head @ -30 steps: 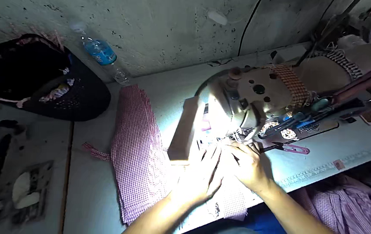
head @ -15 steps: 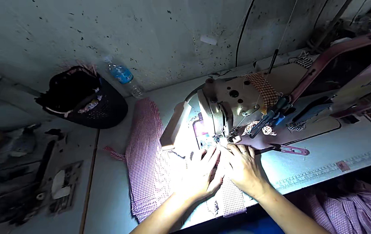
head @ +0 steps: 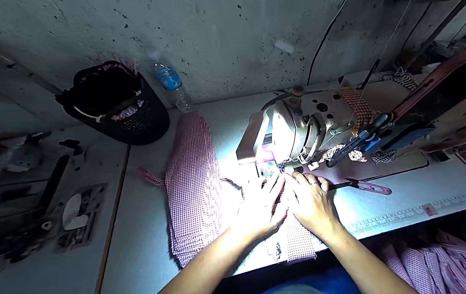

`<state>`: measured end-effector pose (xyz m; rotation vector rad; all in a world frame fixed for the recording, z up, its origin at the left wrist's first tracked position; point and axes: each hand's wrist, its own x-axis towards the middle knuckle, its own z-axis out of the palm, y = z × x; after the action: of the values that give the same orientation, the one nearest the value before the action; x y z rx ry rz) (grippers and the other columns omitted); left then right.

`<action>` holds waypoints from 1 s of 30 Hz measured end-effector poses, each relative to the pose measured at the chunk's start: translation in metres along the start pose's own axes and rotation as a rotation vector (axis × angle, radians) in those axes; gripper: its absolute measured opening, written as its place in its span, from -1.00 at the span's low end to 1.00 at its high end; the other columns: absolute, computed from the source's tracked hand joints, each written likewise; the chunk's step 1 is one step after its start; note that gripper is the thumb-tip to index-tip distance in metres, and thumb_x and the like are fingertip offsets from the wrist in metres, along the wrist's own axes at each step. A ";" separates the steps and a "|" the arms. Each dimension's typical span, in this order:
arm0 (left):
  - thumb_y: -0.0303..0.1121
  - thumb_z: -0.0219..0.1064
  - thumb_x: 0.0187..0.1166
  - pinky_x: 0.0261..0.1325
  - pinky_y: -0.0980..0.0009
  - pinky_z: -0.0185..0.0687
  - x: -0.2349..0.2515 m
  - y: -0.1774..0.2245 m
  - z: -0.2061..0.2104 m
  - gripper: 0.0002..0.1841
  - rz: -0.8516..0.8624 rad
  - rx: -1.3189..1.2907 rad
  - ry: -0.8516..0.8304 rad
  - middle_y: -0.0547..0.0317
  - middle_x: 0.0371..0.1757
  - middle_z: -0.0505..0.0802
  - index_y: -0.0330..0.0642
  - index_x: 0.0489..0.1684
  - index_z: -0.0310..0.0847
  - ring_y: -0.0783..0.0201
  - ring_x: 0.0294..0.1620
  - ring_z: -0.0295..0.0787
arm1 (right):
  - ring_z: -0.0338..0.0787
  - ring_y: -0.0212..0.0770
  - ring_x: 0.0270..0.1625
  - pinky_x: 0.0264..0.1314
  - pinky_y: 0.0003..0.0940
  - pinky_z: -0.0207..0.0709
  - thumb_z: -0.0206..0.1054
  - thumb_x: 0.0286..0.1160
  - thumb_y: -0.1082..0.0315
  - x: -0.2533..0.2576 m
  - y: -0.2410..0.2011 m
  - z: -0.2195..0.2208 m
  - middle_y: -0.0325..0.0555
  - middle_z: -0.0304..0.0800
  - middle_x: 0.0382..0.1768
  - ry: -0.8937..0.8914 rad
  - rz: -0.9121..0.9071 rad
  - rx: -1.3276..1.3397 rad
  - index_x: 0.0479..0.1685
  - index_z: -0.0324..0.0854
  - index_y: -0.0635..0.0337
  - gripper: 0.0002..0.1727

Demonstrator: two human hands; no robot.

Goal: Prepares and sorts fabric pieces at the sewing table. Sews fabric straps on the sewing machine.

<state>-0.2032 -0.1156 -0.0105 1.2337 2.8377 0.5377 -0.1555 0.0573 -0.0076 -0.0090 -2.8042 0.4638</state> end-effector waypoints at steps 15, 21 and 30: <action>0.22 -0.15 0.68 0.48 -0.42 0.09 0.000 -0.004 -0.001 -0.33 0.019 -0.031 0.008 0.30 0.80 0.42 0.36 0.81 0.27 -0.13 0.68 0.36 | 0.59 0.07 0.40 0.47 -0.30 0.47 0.08 0.69 0.43 -0.106 0.221 -0.098 0.53 0.53 0.35 0.918 0.665 0.164 0.40 0.39 0.71 -0.53; 0.24 -0.13 0.66 0.41 -0.46 0.10 0.001 -0.005 0.002 -0.32 0.024 -0.040 0.012 0.27 0.80 0.41 0.39 0.82 0.25 -0.19 0.67 0.33 | 0.34 -0.17 0.76 0.75 -0.14 0.29 -0.21 0.88 -0.05 -0.118 0.265 -0.091 0.01 0.21 0.78 0.897 1.024 0.882 0.86 0.00 0.16 -0.30; 0.23 -0.17 0.70 0.45 -0.42 0.05 -0.002 -0.005 0.000 -0.34 0.017 -0.020 0.002 0.36 0.83 0.36 0.40 0.83 0.23 -0.09 0.69 0.31 | 0.34 0.45 0.69 0.70 0.15 0.28 0.18 0.65 0.27 -0.100 0.197 -0.101 0.63 0.24 0.65 0.456 0.548 0.042 0.66 0.24 0.57 -0.32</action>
<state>-0.2055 -0.1198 -0.0118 1.2564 2.8186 0.5675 -0.0384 0.2702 -0.0078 -0.7840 -2.3108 0.5548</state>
